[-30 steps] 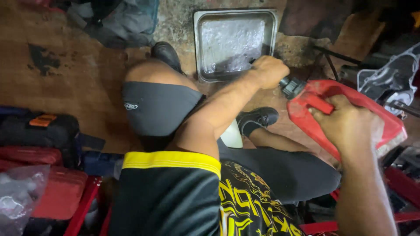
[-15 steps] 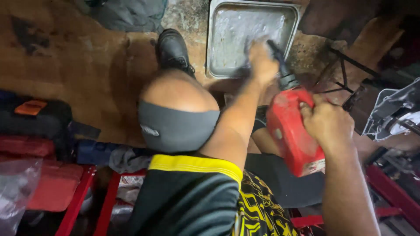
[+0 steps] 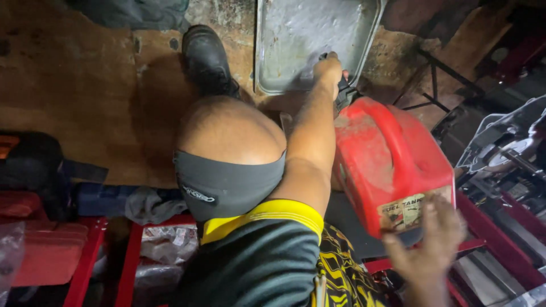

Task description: Cleaning motorcycle engine parts using a brush and cleaning fluid in a metal tray

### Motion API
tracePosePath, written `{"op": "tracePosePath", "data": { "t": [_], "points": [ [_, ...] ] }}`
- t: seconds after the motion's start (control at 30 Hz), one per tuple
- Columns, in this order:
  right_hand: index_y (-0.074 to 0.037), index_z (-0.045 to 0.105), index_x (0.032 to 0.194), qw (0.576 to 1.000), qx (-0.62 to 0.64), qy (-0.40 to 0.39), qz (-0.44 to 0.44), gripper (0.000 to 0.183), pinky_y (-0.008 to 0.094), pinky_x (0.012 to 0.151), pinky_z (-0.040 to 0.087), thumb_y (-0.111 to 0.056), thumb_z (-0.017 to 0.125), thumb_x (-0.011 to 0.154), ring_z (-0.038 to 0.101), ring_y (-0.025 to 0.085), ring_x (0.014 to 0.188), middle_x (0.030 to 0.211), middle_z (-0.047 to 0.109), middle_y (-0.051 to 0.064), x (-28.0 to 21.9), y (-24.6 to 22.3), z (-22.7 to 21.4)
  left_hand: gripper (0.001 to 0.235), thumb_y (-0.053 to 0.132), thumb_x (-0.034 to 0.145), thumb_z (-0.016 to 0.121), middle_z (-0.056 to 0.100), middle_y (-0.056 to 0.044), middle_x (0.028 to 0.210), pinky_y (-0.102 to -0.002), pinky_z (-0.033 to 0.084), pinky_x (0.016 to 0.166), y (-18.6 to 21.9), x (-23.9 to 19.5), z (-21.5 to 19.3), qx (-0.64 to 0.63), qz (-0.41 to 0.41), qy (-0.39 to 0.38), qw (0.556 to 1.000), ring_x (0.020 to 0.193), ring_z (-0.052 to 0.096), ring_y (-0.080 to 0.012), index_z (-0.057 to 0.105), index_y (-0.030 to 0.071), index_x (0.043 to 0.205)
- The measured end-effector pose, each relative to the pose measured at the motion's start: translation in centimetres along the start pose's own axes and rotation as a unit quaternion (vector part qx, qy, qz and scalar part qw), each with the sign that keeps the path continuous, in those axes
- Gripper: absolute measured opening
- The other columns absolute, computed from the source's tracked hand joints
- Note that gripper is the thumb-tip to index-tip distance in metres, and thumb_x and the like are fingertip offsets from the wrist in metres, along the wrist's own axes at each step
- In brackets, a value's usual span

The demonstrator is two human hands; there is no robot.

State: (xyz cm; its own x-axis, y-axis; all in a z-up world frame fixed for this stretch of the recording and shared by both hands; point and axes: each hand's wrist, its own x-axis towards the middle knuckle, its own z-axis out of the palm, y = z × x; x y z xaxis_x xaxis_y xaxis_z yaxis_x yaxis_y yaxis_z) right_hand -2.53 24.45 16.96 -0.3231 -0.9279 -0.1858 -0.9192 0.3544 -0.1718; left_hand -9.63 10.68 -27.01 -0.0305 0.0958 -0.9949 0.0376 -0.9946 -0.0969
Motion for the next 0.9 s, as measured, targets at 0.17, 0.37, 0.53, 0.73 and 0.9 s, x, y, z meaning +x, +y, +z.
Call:
{"op": "tracePosePath", "data": {
  "t": [0.17,0.37,0.53,0.73,0.9],
  "points": [
    [-0.002,0.056,0.145,0.996,-0.081,0.017,0.033,0.084,0.068,0.125,0.013,-0.066,0.064,0.091,0.031,0.054,0.149,0.152,0.044,0.037,-2.9,0.6,4.8,0.041,0.034,0.101,0.044,0.068,-0.017,0.071,-0.046,0.046,0.050,-2.1,2.5,1.1,0.077,0.017,-0.027,0.997,0.059,0.069,-0.0323,0.064,0.001,0.085],
    [0.002,0.064,0.135,0.996,-0.071,0.044,0.028,0.074,0.068,0.123,0.018,-0.057,0.066,0.091,0.037,0.056,0.145,0.145,0.052,0.036,0.2,-0.1,5.0,0.046,0.033,0.094,0.041,0.067,-0.021,0.062,-0.050,0.047,0.050,0.4,0.8,0.7,0.080,0.048,-0.031,0.995,0.054,0.066,-0.0361,0.064,-0.002,0.076],
    [0.002,0.067,0.131,0.997,-0.064,0.036,0.011,0.077,0.062,0.126,0.015,-0.062,0.068,0.088,0.032,0.049,0.150,0.151,0.050,0.029,0.6,0.5,5.5,0.047,0.027,0.092,0.038,0.067,-0.021,0.056,-0.048,0.047,0.051,0.1,3.2,1.1,0.135,0.089,-0.024,0.987,0.052,0.068,-0.0359,0.064,-0.002,0.066],
    [0.000,0.069,0.131,0.993,-0.100,0.034,0.051,0.076,0.062,0.125,0.017,-0.060,0.071,0.083,0.046,0.056,0.140,0.140,0.061,0.031,1.3,-1.8,4.9,0.043,0.025,0.090,0.038,0.067,-0.021,0.067,-0.047,0.048,0.043,1.0,1.0,0.4,0.125,0.101,-0.037,0.986,0.048,0.067,-0.0344,0.065,-0.006,0.075],
    [-0.002,0.064,0.135,0.993,-0.079,0.070,0.048,0.075,0.063,0.124,0.017,-0.060,0.068,0.088,0.037,0.051,0.146,0.149,0.053,0.030,-0.1,-2.0,6.7,0.049,0.026,0.089,0.039,0.056,-0.014,0.041,-0.043,0.039,0.036,1.5,1.5,0.5,0.079,0.154,-0.093,0.980,0.033,0.053,-0.0279,0.058,0.004,0.050]
  ]
}}
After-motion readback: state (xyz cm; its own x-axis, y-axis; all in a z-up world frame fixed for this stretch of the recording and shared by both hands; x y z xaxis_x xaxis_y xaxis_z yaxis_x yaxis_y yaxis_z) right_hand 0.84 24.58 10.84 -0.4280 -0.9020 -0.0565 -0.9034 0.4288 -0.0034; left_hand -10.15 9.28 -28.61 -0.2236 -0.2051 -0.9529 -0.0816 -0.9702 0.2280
